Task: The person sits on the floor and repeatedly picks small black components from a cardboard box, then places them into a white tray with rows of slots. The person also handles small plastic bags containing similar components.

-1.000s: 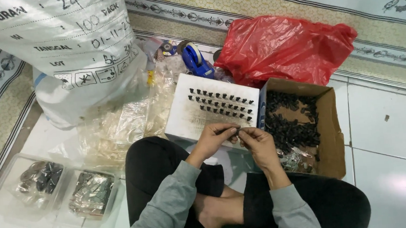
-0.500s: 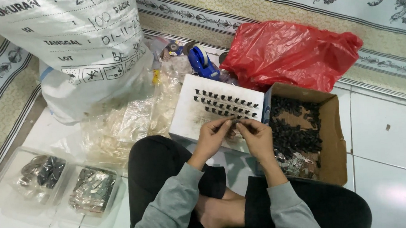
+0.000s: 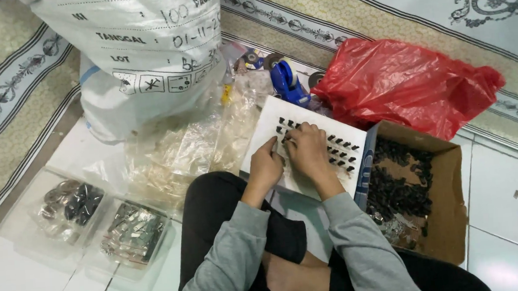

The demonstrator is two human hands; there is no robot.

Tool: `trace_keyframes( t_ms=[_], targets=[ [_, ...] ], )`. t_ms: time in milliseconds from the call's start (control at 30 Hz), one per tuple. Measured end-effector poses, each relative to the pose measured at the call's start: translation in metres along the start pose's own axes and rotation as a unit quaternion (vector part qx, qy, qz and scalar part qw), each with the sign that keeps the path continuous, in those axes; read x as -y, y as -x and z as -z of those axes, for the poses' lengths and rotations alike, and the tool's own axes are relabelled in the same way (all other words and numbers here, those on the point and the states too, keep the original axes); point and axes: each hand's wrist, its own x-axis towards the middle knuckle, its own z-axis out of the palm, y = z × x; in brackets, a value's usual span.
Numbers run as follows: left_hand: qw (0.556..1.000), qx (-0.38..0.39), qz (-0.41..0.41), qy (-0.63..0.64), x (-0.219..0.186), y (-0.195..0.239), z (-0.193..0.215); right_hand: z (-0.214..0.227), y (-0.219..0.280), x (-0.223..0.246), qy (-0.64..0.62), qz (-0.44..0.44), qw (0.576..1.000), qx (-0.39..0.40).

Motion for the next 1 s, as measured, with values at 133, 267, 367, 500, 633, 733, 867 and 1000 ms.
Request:
trace_keyframes(
  t_ms=[133, 267, 367, 500, 633, 733, 867, 1000],
  targets=[
    [1.0, 0.013, 0.003, 0.025, 0.0, -0.004, -0.004, -0.018, -0.002, -0.006, 0.035, 0.021, 0.999, 0.001],
    [0.999, 0.023, 0.014, 0.023, -0.024, 0.008, 0.004, -0.023, -0.002, -0.009, 0.041, 0.029, 0.999, -0.014],
    [0.999, 0.027, 0.015, 0.013, -0.036, 0.014, 0.01, -0.028, -0.002, -0.013, 0.038, 0.037, 0.998, -0.021],
    [1.0, 0.018, 0.002, 0.004, -0.034, 0.014, 0.007, -0.024, 0.0, -0.01, 0.028, 0.036, 0.999, -0.018],
    [1.0, 0.018, -0.01, -0.015, -0.038, 0.015, 0.007, -0.027, 0.001, -0.01, 0.022, 0.031, 0.999, -0.019],
    [1.0, 0.014, -0.009, -0.02, -0.037, 0.014, 0.005, -0.027, 0.002, -0.011, 0.015, 0.03, 0.999, -0.025],
    [1.0, 0.006, 0.001, -0.023, -0.02, 0.004, -0.002, -0.023, 0.002, -0.009, 0.001, 0.029, 0.999, -0.034],
    [0.999, -0.02, -0.006, -0.036, -0.029, 0.011, -0.001, 0.003, 0.007, -0.001, -0.014, 0.029, 0.998, -0.049]
  ],
)
